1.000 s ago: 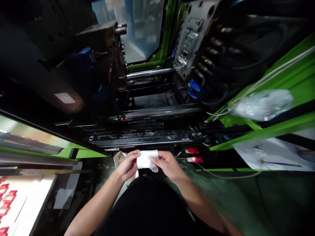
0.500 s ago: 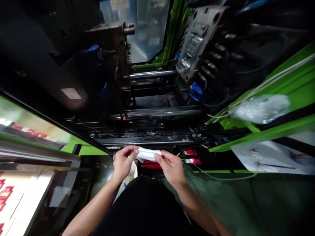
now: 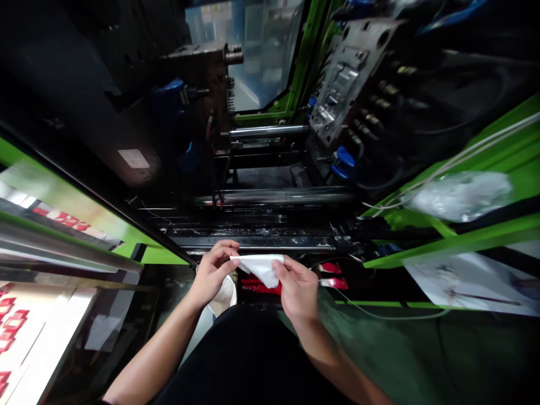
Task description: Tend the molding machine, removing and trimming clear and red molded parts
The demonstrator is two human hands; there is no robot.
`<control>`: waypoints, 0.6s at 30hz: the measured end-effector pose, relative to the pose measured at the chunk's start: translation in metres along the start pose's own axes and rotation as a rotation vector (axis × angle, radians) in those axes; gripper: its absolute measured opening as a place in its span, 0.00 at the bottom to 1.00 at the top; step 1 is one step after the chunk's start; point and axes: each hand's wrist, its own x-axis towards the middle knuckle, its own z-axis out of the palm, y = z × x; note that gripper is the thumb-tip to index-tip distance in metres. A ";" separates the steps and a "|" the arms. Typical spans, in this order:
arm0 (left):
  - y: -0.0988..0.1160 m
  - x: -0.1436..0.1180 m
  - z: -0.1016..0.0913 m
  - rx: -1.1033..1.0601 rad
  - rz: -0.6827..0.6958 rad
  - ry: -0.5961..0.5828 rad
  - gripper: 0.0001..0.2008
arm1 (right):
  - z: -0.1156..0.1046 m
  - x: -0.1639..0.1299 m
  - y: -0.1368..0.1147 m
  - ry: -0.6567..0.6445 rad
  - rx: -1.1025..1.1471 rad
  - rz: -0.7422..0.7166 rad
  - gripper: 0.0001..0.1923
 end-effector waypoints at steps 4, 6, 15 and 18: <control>-0.019 0.004 0.017 -0.445 -0.254 0.091 0.13 | 0.008 0.003 -0.001 -0.026 0.102 0.159 0.26; -0.026 0.005 0.024 -0.471 -0.275 0.087 0.15 | 0.010 0.006 -0.004 -0.058 0.146 0.212 0.29; -0.008 -0.001 0.019 -0.386 -0.073 0.049 0.29 | 0.005 0.002 -0.017 -0.088 0.240 0.199 0.32; -0.015 0.002 0.016 -0.362 -0.117 0.015 0.28 | 0.006 -0.001 0.001 -0.169 0.362 0.446 0.29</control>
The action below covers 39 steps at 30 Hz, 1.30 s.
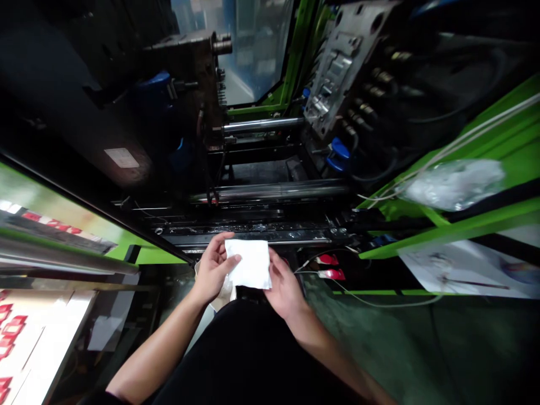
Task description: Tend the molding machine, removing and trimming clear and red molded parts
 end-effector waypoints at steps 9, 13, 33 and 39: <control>-0.033 0.005 -0.028 -0.052 -0.232 -0.083 0.33 | -0.019 0.021 0.040 -0.009 -0.140 0.202 0.20; -0.006 0.004 -0.029 0.158 -0.171 -0.128 0.32 | -0.008 0.015 0.024 -0.009 -0.191 0.124 0.18; 0.026 0.011 0.005 -0.021 0.018 -0.187 0.25 | -0.002 0.008 -0.027 -0.252 0.016 -0.150 0.05; 0.033 0.013 0.011 0.140 -0.038 -0.231 0.25 | -0.024 0.010 -0.033 -0.373 -0.072 -0.142 0.12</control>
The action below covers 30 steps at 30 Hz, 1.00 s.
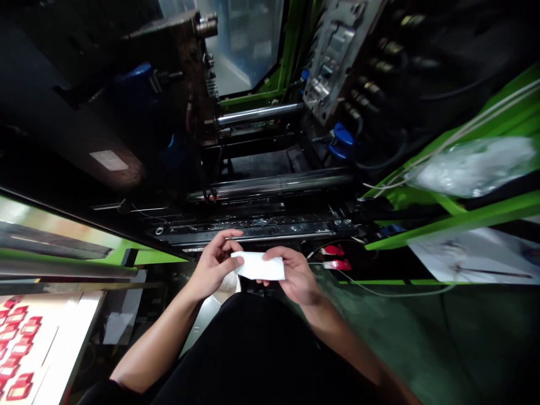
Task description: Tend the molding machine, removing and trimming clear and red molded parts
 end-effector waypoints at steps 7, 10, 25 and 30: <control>0.050 0.017 -0.005 0.522 -0.021 -0.319 0.06 | -0.018 0.026 -0.013 -0.302 -0.319 0.057 0.25; 0.063 0.026 -0.005 0.558 -0.059 -0.366 0.06 | -0.009 0.033 -0.017 -0.372 -0.464 0.094 0.14; -0.035 0.041 0.043 -0.237 -0.374 -0.105 0.16 | 0.003 0.003 -0.026 0.074 -0.410 -0.340 0.04; -0.051 0.031 0.035 0.019 -0.291 0.009 0.14 | -0.039 -0.015 -0.036 0.343 -0.506 -0.335 0.06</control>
